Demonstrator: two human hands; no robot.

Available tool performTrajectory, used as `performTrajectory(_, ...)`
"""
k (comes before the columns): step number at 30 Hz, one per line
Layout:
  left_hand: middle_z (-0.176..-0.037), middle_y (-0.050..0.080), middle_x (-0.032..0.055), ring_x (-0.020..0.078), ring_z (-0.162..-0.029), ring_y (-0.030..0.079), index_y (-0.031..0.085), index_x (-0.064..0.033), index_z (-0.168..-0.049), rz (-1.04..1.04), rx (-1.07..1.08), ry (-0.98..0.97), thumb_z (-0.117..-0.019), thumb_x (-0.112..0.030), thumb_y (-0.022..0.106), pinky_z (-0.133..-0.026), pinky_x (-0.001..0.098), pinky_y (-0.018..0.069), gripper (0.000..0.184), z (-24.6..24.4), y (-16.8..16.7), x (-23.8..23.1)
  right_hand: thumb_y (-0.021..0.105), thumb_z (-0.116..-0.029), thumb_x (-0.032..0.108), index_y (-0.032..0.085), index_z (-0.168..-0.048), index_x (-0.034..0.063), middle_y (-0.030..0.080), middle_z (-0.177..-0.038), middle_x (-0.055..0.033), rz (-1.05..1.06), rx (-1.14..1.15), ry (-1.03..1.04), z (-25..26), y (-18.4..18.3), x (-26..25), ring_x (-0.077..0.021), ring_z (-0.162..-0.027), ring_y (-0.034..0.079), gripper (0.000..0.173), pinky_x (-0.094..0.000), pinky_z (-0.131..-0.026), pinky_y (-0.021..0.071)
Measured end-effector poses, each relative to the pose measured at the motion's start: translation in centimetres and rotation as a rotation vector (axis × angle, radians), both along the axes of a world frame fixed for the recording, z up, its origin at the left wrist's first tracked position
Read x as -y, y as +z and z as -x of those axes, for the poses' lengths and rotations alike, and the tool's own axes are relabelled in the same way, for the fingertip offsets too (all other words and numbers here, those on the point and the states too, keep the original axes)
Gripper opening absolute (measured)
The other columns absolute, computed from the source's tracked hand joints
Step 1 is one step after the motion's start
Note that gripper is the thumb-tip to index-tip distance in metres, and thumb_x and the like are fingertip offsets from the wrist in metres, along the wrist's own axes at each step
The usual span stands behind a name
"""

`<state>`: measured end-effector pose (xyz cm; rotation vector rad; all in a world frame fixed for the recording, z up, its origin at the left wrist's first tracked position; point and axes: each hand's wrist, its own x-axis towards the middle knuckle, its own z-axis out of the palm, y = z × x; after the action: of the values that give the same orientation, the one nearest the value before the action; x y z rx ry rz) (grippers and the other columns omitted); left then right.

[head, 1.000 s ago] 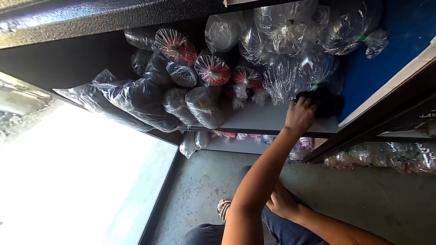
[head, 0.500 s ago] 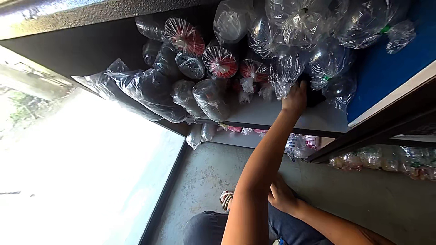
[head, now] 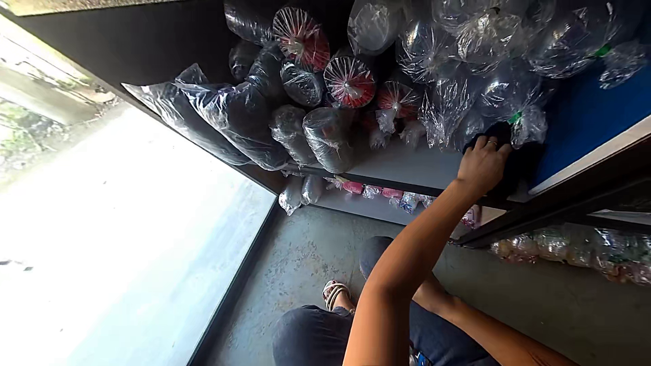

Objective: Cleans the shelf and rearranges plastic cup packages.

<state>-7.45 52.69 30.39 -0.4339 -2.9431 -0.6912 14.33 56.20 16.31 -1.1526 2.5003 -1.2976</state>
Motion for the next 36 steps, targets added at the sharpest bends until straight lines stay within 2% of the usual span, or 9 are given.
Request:
performTrajectory(5, -0.118, 0.068, 0.0231, 0.0379, -0.118, 0.063, 0.065, 0.0005, -0.128, -0.476, 0.119, 0.074, -0.0991, -0.019, 0.064, -0.099, 0.0564, 0.0492, 0.035, -7.2, 3.3, 6.7, 0.051, -0.1024, 0.009, 0.066, -0.112, -0.0066, 0.072, -0.108, -0.016, 0.091, 0.362, 0.052, 5.3, 7.1, -3.5, -0.021, -0.099, 0.07, 0.024, -0.0369, -0.091, 0.0572)
performTrajectory(8, -0.105, 0.072, 0.0141, 0.0196, -0.097, 0.07, 0.066, 0.0009, -0.124, -0.797, 0.121, 0.206, -0.0989, -0.018, 0.061, -0.09, 0.0438, 0.0563, 0.032, -12.6, 2.0, 11.9, 0.045, -0.1061, 0.017, 0.063, -0.107, -0.0031, 0.071, -0.092, -0.0006, 0.272, 0.294, -0.089, 10.2, 12.9, -5.2, -0.0042, -0.086, 0.068, 0.027, -0.0268, -0.083, 0.0591)
performTrajectory(11, -0.1, 0.071, 0.0067, 0.0107, -0.09, 0.069, 0.062, 0.0022, -0.124, -1.132, 0.084, 0.379, -0.0992, -0.014, 0.054, -0.086, 0.0353, 0.0589, 0.031, -16.6, 0.5, 16.2, 0.042, -0.1058, 0.017, 0.059, -0.109, -0.0027, 0.065, -0.088, -0.0001, 0.382, 0.279, -0.213, 15.5, 16.3, -4.3, -0.0056, -0.079, 0.065, 0.027, -0.0293, -0.08, 0.0574)
performTrajectory(17, -0.105, 0.068, 0.0026, 0.0069, -0.093, 0.068, 0.048, 0.0021, -0.133, -1.399, -0.025, 0.604, -0.101, -0.012, 0.043, -0.086, 0.0293, 0.0588, 0.035, -22.3, -3.7, 21.3, 0.045, -0.1059, 0.052, 0.035, -0.155, 0.0117, 0.053, -0.139, -0.0132, 0.319, 0.799, -0.284, 23.2, 19.0, 2.1, -0.023, -0.112, 0.062, 0.064, -0.0393, -0.089, 0.0541)
performTrajectory(20, -0.106, 0.068, 0.0032, 0.0065, -0.092, 0.069, 0.048, 0.002, -0.133, -1.427, 0.002, 0.683, -0.1011, -0.011, 0.044, -0.084, 0.0285, 0.0595, 0.035, -24.5, -6.7, 22.2, 0.054, -0.1032, 0.047, 0.048, -0.142, 0.0161, 0.063, -0.109, -0.0048, 0.43, 0.933, -0.386, 24.9, 18.4, 4.1, -0.0139, -0.086, 0.063, 0.05, -0.029, -0.073, 0.0536)
performTrajectory(23, -0.112, 0.068, 0.0082, 0.0071, -0.097, 0.068, 0.05, 0.0067, -0.135, -1.311, 0.05, 0.649, -0.0995, -0.01, 0.05, -0.089, 0.0286, 0.0581, 0.04, -25.4, -7.1, 22.8, 0.064, -0.1002, 0.017, 0.053, -0.13, 0.0066, 0.063, -0.101, -0.004, 0.533, 0.662, -0.538, 24.4, 18.9, 4.3, -0.0095, -0.08, 0.063, 0.033, -0.0266, -0.071, 0.0551)
performTrajectory(26, -0.113, 0.068, 0.009, 0.006, -0.098, 0.068, 0.051, 0.0075, -0.134, -1.267, 0.048, 0.616, -0.0991, -0.01, 0.052, -0.091, 0.0273, 0.0575, 0.039, -25.7, -6.6, 23.1, 0.061, -0.0994, 0.008, 0.043, -0.142, -0.0116, 0.057, -0.135, -0.0305, 0.106, 0.059, -0.573, 23.9, 20.3, 3.2, -0.0372, -0.125, 0.057, 0.05, -0.0505, -0.108, 0.0448)
performTrajectory(29, -0.112, 0.068, 0.0097, 0.0057, -0.097, 0.068, 0.053, 0.0075, -0.132, -1.27, 0.041, 0.633, -0.1003, -0.01, 0.053, -0.089, 0.0262, 0.057, 0.037, -25.7, -6.5, 22.9, 0.052, -0.0995, 0.001, 0.05, -0.135, -0.016, 0.051, -0.137, -0.0391, -0.274, -0.308, -0.561, 23.3, 21.5, 3.4, -0.0549, -0.13, 0.05, 0.039, -0.0673, -0.106, 0.0397)
performTrajectory(36, -0.106, 0.068, 0.0108, 0.0063, -0.094, 0.066, 0.059, 0.006, -0.125, -1.083, 0.024, 0.686, -0.1009, -0.013, 0.056, -0.087, 0.0276, 0.054, 0.031, -25.9, -6.3, 23.5, 0.046, -0.096, -0.013, 0.062, -0.115, -0.0135, 0.053, -0.123, -0.0417, -0.447, -0.769, -0.33, 24.1, 21.5, 3.0, -0.0624, -0.117, 0.051, 0.024, -0.0704, -0.095, 0.0413)
